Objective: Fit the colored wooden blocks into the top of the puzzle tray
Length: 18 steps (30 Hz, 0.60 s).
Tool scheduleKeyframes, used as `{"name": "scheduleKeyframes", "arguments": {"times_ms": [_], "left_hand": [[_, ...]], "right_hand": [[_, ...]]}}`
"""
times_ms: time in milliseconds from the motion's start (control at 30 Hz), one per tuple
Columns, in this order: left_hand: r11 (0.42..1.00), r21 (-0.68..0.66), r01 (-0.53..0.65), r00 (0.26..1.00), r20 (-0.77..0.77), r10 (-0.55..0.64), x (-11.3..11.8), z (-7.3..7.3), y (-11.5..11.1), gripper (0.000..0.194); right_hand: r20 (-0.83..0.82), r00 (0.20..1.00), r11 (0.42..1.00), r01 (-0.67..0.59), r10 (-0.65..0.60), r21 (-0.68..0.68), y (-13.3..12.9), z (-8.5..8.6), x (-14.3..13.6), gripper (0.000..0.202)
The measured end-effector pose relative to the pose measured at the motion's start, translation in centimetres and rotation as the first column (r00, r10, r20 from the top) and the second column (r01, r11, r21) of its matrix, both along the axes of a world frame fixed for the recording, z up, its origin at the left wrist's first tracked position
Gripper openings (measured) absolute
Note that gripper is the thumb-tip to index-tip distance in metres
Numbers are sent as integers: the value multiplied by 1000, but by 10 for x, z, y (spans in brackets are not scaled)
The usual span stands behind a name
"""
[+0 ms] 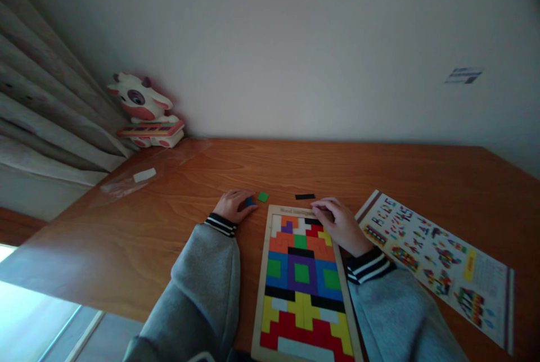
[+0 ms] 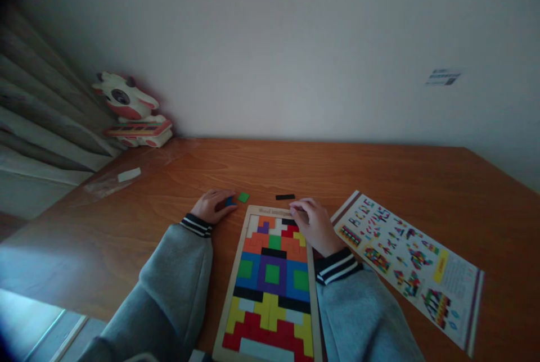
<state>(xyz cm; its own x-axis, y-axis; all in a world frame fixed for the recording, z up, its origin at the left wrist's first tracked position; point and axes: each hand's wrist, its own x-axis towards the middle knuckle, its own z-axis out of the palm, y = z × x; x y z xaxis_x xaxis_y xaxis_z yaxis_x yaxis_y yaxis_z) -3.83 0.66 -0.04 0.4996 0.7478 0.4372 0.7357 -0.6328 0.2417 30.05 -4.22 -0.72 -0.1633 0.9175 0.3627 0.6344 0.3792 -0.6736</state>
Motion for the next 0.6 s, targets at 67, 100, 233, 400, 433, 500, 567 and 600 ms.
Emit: {"name": "scheduleKeyframes", "arguments": {"times_ms": [67,100,233,400,433,500,567,600], "left_hand": [[1000,9,21,999,25,-21,-1,0,0,37],[1000,14,22,999,40,-23,0,1,0,37],[999,36,26,991,131,-30,11,9,-9,33],[981,82,173,946,262,-189,44,15,-28,29],[977,88,196,937,277,-213,51,15,-32,30],[965,95,244,911,318,-262,65,16,-40,29],[953,59,297,885,358,-298,77,17,-47,31],[945,29,327,876,367,-314,81,18,-50,33]], "right_hand": [[-22,1000,1000,-4,3,-7,0,0,0,21],[-28,1000,1000,-3,3,-8,0,0,0,21],[-6,1000,1000,-1,1,-7,0,0,0,20],[8,1000,1000,12,-12,2,-1,5,-2,20],[-17,1000,1000,9,-9,0,-2,8,-3,21],[-78,997,1000,-11,10,-9,-6,14,-8,21],[-129,990,998,-54,49,-35,-11,21,-14,22],[-147,986,995,-81,73,-51,-14,25,-17,21]]}}
